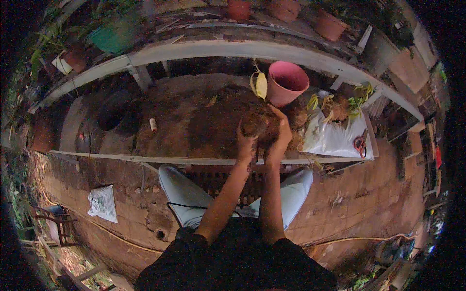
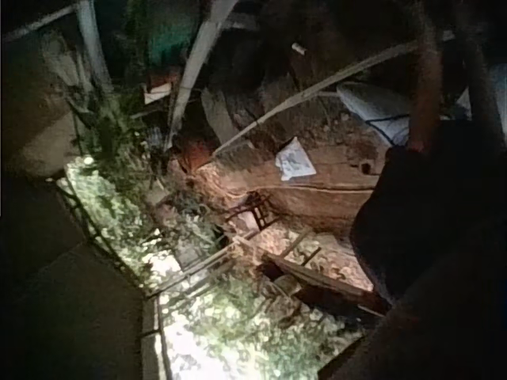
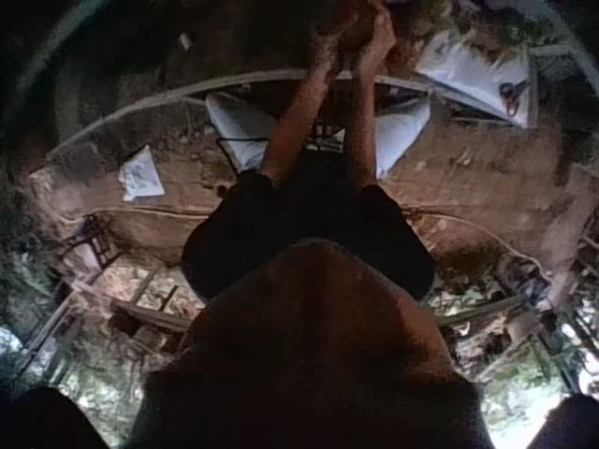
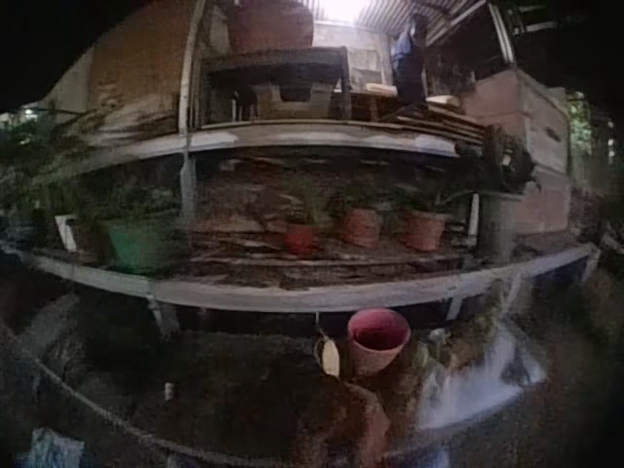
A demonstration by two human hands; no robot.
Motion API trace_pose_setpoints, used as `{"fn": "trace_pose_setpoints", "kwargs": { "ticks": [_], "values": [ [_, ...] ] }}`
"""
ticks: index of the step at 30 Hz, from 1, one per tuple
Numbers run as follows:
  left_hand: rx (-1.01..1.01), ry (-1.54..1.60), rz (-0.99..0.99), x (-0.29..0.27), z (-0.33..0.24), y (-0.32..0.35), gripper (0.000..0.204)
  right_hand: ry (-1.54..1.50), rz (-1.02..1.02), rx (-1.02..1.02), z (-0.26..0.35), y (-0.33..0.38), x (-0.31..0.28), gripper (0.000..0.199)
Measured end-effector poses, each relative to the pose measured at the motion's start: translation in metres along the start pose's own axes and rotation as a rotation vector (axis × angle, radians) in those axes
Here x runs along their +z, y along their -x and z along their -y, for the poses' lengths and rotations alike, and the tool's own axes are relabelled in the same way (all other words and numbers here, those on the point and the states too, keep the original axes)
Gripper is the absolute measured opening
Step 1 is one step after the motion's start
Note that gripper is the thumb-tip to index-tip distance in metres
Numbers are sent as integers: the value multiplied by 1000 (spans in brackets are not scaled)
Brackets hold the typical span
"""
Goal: The person sits at a workbench and repeatedly handles a clump of fibrous plant material, breaking it apart and shaping it by hand. A small white tube is picked up and used to apply a substance to the material before it is set aside.
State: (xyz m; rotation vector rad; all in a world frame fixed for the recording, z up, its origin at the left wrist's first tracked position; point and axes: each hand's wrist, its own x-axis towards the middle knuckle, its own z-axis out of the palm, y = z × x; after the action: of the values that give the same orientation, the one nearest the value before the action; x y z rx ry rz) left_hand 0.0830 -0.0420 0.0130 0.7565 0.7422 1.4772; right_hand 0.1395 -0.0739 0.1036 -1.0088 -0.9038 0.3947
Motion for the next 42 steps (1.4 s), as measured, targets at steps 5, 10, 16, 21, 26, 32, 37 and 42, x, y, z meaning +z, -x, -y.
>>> {"fn": "trace_pose_setpoints", "kwargs": {
  "ticks": [5, 10, 16, 21, 26, 32, 37, 42],
  "values": [
    [-320, 342, 63, -1, -23, -1, 51, 116, -22, -97, -12, -7, 0, 18],
    [-554, 490, 67, -19, -18, -2, 53, 94, 60, -61, -22, -4, 8, 17],
    [-372, 371, 106, -33, 14, -21, 54, -45, -88, 69, -9, 7, 30, 22],
    [-186, 398, 25, -35, 27, -32, 59, 165, 91, 18, -18, 6, 28, 33],
    [-68, 347, -5, -49, -11, -64, 55, 70, 264, 46, -18, -1, 63, 37],
    [-23, 321, -95, -100, -144, -67, 48, -192, 202, 28, -61, -19, 128, 33],
    [151, 337, -173, -174, -217, -74, 45, 279, 430, -49, -141, 18, 202, 34],
    [490, 220, 43, -208, -257, -77, 45, 707, 988, -316, -128, 73, 271, 58]
  ]
}}
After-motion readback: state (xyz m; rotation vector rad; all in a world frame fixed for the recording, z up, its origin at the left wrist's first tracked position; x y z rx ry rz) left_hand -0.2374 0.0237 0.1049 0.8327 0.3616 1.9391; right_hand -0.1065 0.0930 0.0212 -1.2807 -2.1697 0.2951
